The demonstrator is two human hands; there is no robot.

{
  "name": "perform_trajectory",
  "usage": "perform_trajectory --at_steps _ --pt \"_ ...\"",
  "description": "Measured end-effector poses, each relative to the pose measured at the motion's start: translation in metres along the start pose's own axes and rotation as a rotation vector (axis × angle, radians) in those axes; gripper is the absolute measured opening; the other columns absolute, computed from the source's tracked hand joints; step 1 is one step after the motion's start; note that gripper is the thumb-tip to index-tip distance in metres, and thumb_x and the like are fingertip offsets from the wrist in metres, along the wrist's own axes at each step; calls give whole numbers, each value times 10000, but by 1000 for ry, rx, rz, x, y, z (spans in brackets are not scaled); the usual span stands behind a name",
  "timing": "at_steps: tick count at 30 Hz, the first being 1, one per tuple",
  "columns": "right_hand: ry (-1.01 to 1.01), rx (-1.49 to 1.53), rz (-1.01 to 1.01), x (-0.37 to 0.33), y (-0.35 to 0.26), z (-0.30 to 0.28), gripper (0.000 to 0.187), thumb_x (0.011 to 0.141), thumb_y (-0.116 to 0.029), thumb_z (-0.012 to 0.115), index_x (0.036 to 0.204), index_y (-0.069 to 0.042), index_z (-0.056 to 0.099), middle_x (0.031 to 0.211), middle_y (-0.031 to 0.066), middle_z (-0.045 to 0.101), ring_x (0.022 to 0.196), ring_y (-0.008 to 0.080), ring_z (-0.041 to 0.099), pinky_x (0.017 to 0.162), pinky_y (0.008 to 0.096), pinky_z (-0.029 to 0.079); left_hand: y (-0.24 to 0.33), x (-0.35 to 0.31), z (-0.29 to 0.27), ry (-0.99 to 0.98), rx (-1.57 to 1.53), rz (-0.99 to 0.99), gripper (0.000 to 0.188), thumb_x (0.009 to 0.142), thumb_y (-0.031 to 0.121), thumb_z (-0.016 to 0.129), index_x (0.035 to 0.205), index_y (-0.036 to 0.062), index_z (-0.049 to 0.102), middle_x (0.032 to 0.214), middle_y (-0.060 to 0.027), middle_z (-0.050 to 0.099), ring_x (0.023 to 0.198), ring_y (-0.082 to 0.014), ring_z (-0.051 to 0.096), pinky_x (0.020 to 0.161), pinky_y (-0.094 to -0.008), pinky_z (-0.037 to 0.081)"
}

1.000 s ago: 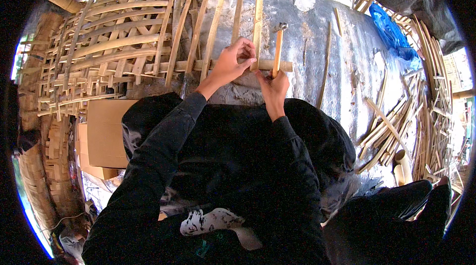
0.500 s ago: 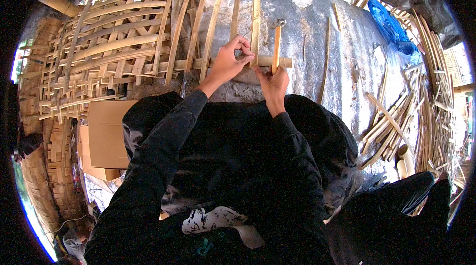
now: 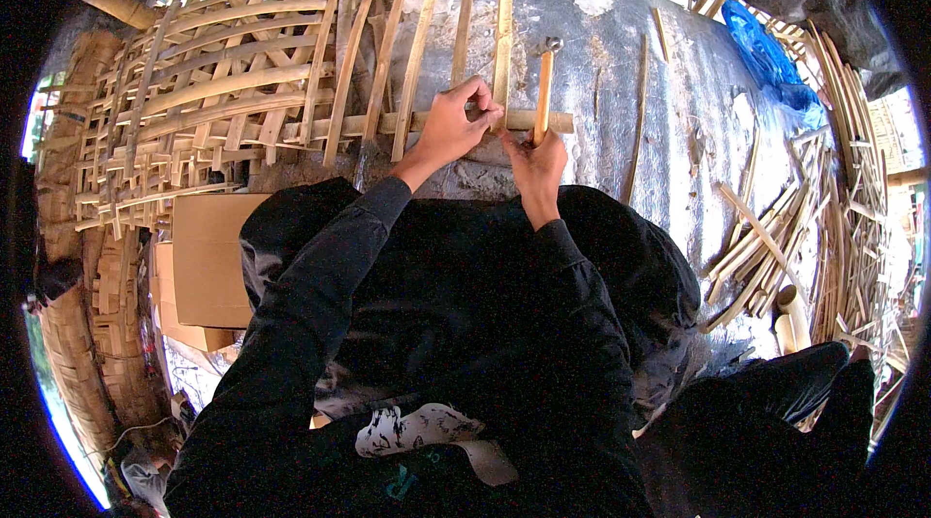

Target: The person assembles a series of wooden slats by hand using a small hammer to drive nails into the joints of a bamboo frame.

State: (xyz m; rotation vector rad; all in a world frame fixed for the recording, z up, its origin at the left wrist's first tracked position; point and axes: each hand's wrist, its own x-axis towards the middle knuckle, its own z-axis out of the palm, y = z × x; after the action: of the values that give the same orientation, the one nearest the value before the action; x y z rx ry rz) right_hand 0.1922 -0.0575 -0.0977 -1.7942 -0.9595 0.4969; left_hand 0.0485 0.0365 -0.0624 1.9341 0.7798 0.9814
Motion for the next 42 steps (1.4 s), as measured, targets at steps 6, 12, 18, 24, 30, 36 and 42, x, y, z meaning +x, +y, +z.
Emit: perform_trajectory --at_steps 6,12,18,24,30,36,42 --pt "3 -56 -14 0 1 -1 452 754 -261 940 776 -12 563 653 50 582 583 135 537 535 343 449 -1 -1 3 31 -58 14 313 885 26 772 868 38 460 759 -52 566 885 -144 754 737 -297 543" --pt "19 -27 -30 1 4 1 454 758 -283 937 767 -17 569 635 51 577 574 143 536 536 348 451 -6 -1 3 37 -20 31 336 872 48 777 868 40 441 767 -86 596 938 -214 780 714 -324 551" --pt "-26 13 -1 1 2 0 464 769 -300 931 755 -13 567 620 44 552 567 140 531 526 343 445 -4 0 1 29 -10 -10 360 879 65 784 851 49 425 749 -41 526 918 -156 775 715 -293 531" --pt "13 -26 15 -2 -6 -3 492 771 -318 931 726 -20 543 622 44 544 565 139 501 529 347 441 2 2 -1 6 33 -51 369 872 80 792 854 49 424 732 -74 555 895 -172 777 704 -305 531" --pt "-55 -39 -32 -14 -6 -22 435 875 -291 848 773 3 544 623 75 547 563 173 502 543 376 437 -2 0 2 35 -19 -46 367 868 73 793 852 47 427 745 -75 614 864 -149 761 712 -303 540" --pt "-177 -211 -114 -44 -31 -67 400 1042 -257 636 805 39 510 634 204 510 531 308 454 550 443 391 -11 1 1 21 -23 -85 338 859 47 782 856 36 444 803 -111 720 825 -85 698 724 -299 556" --pt "-215 -273 -193 -68 -53 -85 339 1062 -205 595 857 47 496 687 268 533 600 460 531 563 466 415 -11 5 0 39 -37 -69 318 839 39 780 843 22 462 782 -128 718 757 -88 662 676 -305 550"
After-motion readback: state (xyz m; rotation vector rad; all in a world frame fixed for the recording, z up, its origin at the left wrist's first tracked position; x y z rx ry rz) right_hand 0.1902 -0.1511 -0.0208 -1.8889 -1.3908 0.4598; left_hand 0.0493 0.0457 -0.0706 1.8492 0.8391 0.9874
